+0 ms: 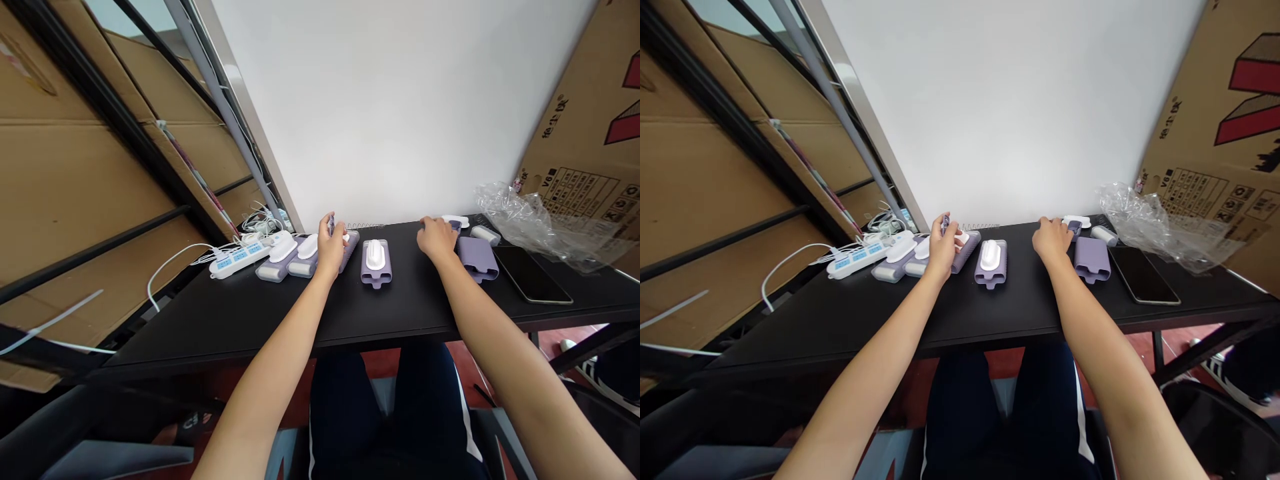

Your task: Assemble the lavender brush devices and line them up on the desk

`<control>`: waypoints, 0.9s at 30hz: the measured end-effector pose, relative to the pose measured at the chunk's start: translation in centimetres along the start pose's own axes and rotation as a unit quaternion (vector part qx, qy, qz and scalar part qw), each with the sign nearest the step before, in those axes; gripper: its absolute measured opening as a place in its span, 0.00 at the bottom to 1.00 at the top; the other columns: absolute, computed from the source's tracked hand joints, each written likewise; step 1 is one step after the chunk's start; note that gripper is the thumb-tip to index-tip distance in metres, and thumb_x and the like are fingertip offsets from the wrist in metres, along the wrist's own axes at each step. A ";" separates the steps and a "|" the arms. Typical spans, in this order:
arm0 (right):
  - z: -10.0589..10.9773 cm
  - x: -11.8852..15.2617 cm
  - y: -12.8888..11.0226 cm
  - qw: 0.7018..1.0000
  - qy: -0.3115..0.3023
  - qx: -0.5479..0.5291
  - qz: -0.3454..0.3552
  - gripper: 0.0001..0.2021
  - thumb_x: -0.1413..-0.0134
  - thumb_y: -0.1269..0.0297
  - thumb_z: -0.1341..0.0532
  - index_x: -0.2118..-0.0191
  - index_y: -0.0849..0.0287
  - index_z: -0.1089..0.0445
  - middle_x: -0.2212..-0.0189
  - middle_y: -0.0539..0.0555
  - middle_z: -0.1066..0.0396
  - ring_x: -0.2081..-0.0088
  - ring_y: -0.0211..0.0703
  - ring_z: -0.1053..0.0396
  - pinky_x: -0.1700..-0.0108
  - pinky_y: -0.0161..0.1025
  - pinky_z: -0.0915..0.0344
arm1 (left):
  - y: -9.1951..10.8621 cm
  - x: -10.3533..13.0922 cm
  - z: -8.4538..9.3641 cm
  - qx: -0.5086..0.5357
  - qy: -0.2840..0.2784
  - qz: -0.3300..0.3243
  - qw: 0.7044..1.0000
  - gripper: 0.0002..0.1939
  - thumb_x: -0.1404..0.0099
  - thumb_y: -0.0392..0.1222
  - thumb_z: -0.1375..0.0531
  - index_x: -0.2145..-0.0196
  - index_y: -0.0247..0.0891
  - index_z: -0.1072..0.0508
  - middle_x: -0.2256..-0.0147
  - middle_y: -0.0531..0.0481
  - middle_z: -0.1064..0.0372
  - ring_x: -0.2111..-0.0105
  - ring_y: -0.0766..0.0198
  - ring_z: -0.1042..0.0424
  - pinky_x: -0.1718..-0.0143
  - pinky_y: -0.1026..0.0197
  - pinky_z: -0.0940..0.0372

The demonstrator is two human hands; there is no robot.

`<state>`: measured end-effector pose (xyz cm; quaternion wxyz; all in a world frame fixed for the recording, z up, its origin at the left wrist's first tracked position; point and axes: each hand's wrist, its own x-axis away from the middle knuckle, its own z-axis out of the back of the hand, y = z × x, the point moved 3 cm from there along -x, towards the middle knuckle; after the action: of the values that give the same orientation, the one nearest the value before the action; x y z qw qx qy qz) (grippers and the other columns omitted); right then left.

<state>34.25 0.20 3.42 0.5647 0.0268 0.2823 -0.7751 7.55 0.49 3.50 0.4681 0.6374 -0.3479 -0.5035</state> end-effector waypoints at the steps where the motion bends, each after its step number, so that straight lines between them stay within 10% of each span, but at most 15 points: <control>1: -0.4 0.0 0.2 0.999 -0.034 0.027 -0.009 0.22 0.38 0.70 0.46 0.42 0.56 0.26 0.42 0.67 0.29 0.40 0.64 0.35 0.43 0.58 0.42 | 0.0 0.0 0.0 0.000 0.005 -0.001 1.000 0.24 0.30 0.45 0.42 0.38 0.44 0.35 0.65 0.51 0.31 0.78 0.71 0.35 0.81 0.69 0.43; 21: -2.5 -0.6 0.3 0.990 -0.139 -0.016 -0.002 0.20 0.44 0.59 0.35 0.46 0.57 0.30 0.46 0.68 0.27 0.46 0.64 0.28 0.49 0.57 0.34 | 0.0 0.1 0.1 -0.002 0.010 -0.002 1.000 0.24 0.31 0.46 0.40 0.39 0.45 0.36 0.63 0.51 0.31 0.76 0.70 0.35 0.80 0.68 0.43; 27: -1.8 0.2 -1.0 0.982 -0.100 -0.121 0.102 0.21 0.44 0.61 0.37 0.45 0.54 0.38 0.51 0.61 0.26 0.53 0.58 0.26 0.54 0.50 0.33 | 0.3 0.5 -0.4 0.010 -0.030 -0.034 0.999 0.22 0.33 0.45 0.38 0.42 0.45 0.34 0.64 0.53 0.33 0.76 0.72 0.34 0.78 0.69 0.42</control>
<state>32.76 1.03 2.23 0.6648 -0.0906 0.3122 -0.6726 8.10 0.02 3.68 0.4336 0.6380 -0.3453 -0.5346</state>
